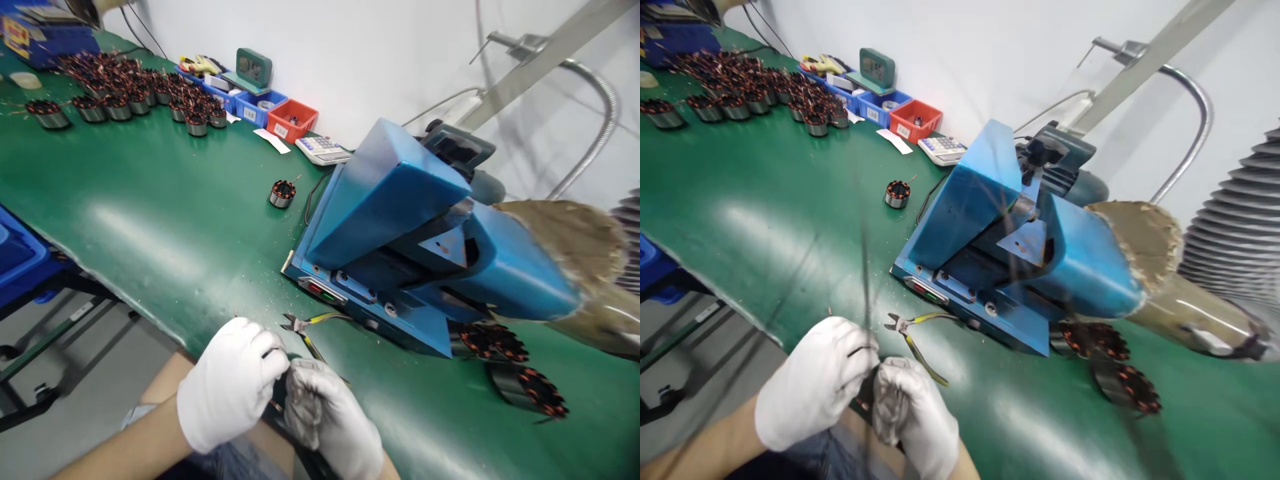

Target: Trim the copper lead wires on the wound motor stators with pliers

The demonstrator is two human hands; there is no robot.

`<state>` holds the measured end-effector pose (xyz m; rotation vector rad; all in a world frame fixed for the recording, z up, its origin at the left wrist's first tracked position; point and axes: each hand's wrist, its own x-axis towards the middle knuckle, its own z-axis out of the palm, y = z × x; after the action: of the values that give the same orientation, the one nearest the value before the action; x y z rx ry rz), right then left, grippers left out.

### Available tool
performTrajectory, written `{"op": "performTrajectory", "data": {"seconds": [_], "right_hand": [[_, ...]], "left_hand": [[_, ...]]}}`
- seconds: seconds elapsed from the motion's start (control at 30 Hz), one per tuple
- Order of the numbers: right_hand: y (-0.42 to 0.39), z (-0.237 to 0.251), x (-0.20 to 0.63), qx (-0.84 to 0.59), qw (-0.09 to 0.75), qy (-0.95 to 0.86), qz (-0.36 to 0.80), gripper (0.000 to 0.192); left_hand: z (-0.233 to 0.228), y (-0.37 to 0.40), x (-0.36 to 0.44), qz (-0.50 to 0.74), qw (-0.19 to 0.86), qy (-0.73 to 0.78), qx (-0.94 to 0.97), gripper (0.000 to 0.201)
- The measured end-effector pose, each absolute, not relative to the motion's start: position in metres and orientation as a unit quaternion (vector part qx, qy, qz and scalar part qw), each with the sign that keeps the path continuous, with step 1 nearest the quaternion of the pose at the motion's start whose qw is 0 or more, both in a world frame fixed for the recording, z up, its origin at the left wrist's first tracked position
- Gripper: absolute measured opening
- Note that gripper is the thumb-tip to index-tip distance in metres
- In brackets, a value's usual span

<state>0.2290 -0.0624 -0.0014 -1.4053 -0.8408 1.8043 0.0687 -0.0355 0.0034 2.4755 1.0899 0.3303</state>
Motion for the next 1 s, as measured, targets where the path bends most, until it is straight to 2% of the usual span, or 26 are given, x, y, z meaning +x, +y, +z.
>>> {"op": "performTrajectory", "data": {"seconds": [0.07,0.13,0.2,0.23,0.33,0.43,0.5,0.57,0.63,0.7,0.8,0.87,0.9,0.93,1.0], "right_hand": [[-0.062,0.001,0.236,-0.591,0.283,-0.384,0.651,0.02],[-0.064,0.001,0.241,-0.662,0.259,-0.485,0.509,0.011],[-0.069,-0.003,0.24,-0.696,0.3,-0.537,0.37,0.021],[-0.071,-0.006,0.237,-0.697,0.329,-0.521,0.367,0.025],[-0.076,-0.015,0.223,-0.669,0.375,-0.359,0.532,0.023],[-0.074,-0.016,0.215,-0.586,0.354,-0.249,0.685,0.035],[-0.07,-0.013,0.217,-0.546,0.335,-0.234,0.731,0.034],[-0.068,-0.008,0.225,-0.563,0.303,-0.288,0.713,0.031],[-0.067,-0.005,0.233,-0.63,0.276,-0.432,0.583,0.02],[-0.067,-0.005,0.24,-0.649,0.276,-0.613,0.358,0.01],[-0.066,-0.009,0.245,-0.524,0.302,-0.795,0.047,0.019],[-0.066,-0.011,0.242,-0.467,0.307,-0.828,-0.046,0.022],[-0.066,-0.012,0.238,-0.479,0.319,-0.817,-0.029,0.021],[-0.067,-0.012,0.233,-0.518,0.339,-0.784,0.04,0.02],[-0.071,-0.013,0.221,-0.602,0.403,-0.621,0.301,0.025]], "left_hand": [[0.002,-0.036,0.068,0.124,0.21,0.394,0.886,0.011],[0.0,-0.037,0.068,0.141,0.215,0.395,0.882,0.012],[-0.001,-0.037,0.068,0.152,0.217,0.402,0.877,0.014],[-0.001,-0.036,0.068,0.152,0.217,0.404,0.875,0.014],[0.0,-0.035,0.069,0.132,0.22,0.401,0.879,0.01],[0.002,-0.034,0.069,0.136,0.217,0.401,0.879,0.01],[0.003,-0.034,0.069,0.15,0.217,0.408,0.874,0.012],[0.002,-0.034,0.069,0.157,0.226,0.407,0.871,0.013],[0.001,-0.035,0.069,0.166,0.231,0.402,0.87,0.015],[0.001,-0.036,0.069,0.176,0.224,0.402,0.87,0.016],[0.001,-0.036,0.069,0.171,0.22,0.405,0.871,0.017],[0.002,-0.036,0.069,0.153,0.226,0.405,0.873,0.015],[0.002,-0.036,0.069,0.144,0.229,0.404,0.874,0.014],[0.002,-0.036,0.069,0.139,0.229,0.404,0.875,0.013],[0.001,-0.036,0.069,0.134,0.224,0.405,0.876,0.011]]}}
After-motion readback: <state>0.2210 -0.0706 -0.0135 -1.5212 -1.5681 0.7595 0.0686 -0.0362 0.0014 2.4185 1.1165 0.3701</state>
